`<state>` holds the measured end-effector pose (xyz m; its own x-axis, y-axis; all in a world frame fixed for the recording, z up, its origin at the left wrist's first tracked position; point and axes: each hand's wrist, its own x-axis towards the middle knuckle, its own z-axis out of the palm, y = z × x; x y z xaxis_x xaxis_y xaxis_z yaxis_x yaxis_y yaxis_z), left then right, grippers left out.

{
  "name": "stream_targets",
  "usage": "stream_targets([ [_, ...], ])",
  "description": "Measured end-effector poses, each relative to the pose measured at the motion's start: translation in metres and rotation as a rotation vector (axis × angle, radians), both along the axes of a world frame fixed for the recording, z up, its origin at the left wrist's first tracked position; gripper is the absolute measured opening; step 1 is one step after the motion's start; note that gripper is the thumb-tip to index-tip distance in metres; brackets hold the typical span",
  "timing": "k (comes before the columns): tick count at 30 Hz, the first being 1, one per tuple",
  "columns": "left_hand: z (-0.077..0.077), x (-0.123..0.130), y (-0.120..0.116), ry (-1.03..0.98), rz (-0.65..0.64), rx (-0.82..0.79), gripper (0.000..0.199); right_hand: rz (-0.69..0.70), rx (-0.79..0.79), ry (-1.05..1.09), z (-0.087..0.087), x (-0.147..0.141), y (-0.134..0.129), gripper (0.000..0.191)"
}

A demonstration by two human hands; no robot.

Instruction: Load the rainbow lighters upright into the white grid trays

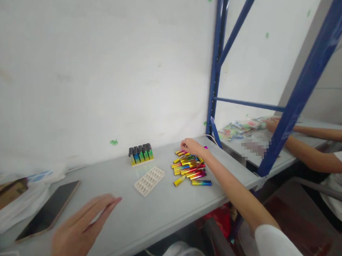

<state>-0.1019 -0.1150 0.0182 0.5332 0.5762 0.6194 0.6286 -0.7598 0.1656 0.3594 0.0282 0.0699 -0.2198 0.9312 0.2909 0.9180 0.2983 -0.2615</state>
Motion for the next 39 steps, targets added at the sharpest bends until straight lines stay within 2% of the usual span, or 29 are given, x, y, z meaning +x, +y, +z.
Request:
stream_targets([
  [2,0.003,0.028,0.035,-0.029,0.025,-0.063,0.032,0.012,-0.102,-0.016,-0.006,0.006,0.017,0.019],
  [5,0.006,0.064,0.076,0.060,-0.046,-0.285,0.034,0.054,-0.203,-0.021,-0.013,0.009,0.033,0.020],
  [8,0.005,0.088,0.101,0.129,-0.027,-0.384,0.029,0.090,-0.264,-0.002,-0.015,0.011,0.039,0.020],
  [11,0.002,0.097,0.114,0.111,-0.001,-0.382,0.023,0.059,-0.284,0.020,-0.016,0.011,0.040,0.017],
  [16,0.000,0.086,0.120,0.038,0.104,-0.290,0.031,-0.020,-0.189,-0.014,-0.018,0.005,0.038,0.015],
  [18,0.001,0.078,0.118,0.048,0.138,-0.262,0.038,-0.048,-0.099,0.006,-0.015,-0.002,0.038,0.018],
  [22,0.005,0.067,0.114,0.208,0.272,-0.326,0.056,0.007,0.120,0.255,-0.004,-0.027,0.039,0.024],
  [25,0.002,0.068,0.113,0.365,0.347,-0.361,0.057,0.143,0.112,0.518,0.001,-0.053,0.040,0.034],
  [29,-0.005,0.074,0.112,0.441,0.289,-0.355,0.048,0.201,0.060,0.660,-0.008,-0.080,0.037,0.041],
  [34,-0.002,0.074,0.111,0.297,0.295,-0.404,0.059,0.154,0.022,0.822,-0.030,-0.102,0.030,0.047],
  [39,0.007,0.065,0.114,0.182,0.234,-0.422,0.050,0.228,0.004,0.908,-0.037,-0.120,0.019,0.051],
])
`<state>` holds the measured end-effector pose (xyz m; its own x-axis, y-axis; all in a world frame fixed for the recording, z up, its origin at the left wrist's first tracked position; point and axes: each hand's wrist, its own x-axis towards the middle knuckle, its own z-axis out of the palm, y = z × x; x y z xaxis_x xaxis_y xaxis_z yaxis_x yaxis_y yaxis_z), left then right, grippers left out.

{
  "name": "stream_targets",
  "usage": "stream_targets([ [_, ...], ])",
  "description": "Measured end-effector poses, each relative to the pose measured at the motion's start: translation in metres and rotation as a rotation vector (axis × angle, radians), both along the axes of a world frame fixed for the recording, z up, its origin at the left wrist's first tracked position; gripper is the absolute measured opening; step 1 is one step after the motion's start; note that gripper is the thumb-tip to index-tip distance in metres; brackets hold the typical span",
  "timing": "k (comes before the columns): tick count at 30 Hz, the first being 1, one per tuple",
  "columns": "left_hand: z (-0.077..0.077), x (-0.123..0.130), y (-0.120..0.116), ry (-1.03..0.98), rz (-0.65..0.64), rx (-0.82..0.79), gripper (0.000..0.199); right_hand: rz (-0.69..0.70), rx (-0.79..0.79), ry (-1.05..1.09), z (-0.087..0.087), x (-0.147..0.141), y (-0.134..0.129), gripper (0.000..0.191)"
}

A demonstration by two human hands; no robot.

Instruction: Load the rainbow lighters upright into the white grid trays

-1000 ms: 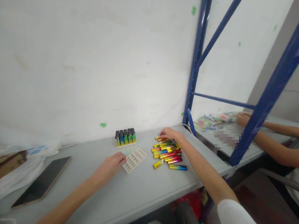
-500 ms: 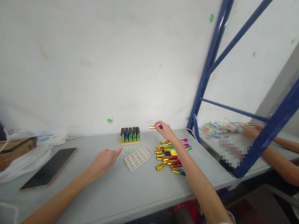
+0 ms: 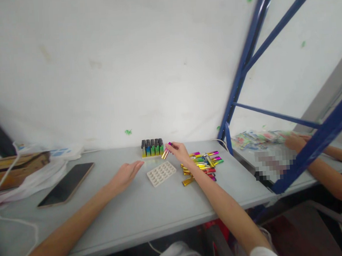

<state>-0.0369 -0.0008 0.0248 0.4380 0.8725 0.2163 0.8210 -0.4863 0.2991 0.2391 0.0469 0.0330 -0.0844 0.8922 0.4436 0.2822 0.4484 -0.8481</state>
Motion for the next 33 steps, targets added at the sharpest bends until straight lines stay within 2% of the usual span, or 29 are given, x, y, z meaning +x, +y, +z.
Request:
stream_targets([
  [4,0.006,-0.003,0.001,-0.024,0.009,-0.005,0.048,0.126,-0.052,0.090,-0.001,-0.015,-0.013,0.052],
  [9,0.006,-0.003,0.003,0.041,0.028,0.034,0.049,0.193,-0.072,0.110,-0.005,-0.029,-0.024,0.050],
  [15,0.004,-0.002,0.004,0.236,0.053,0.060,0.053,0.158,-0.111,0.141,-0.007,-0.040,-0.029,0.048],
  [18,0.004,0.000,0.002,0.318,0.076,0.055,0.056,0.206,-0.219,0.267,-0.004,-0.045,-0.036,0.050],
  [22,0.007,0.003,-0.001,0.310,0.113,0.053,0.067,0.254,-0.396,0.374,0.003,-0.048,-0.043,0.053],
  [27,0.010,0.005,-0.003,0.320,0.164,0.080,0.073,0.197,-0.465,0.312,0.004,-0.048,-0.044,0.063],
  [33,0.009,0.005,-0.003,0.303,0.174,0.076,0.072,0.080,-0.475,0.316,-0.005,-0.048,-0.038,0.057],
])
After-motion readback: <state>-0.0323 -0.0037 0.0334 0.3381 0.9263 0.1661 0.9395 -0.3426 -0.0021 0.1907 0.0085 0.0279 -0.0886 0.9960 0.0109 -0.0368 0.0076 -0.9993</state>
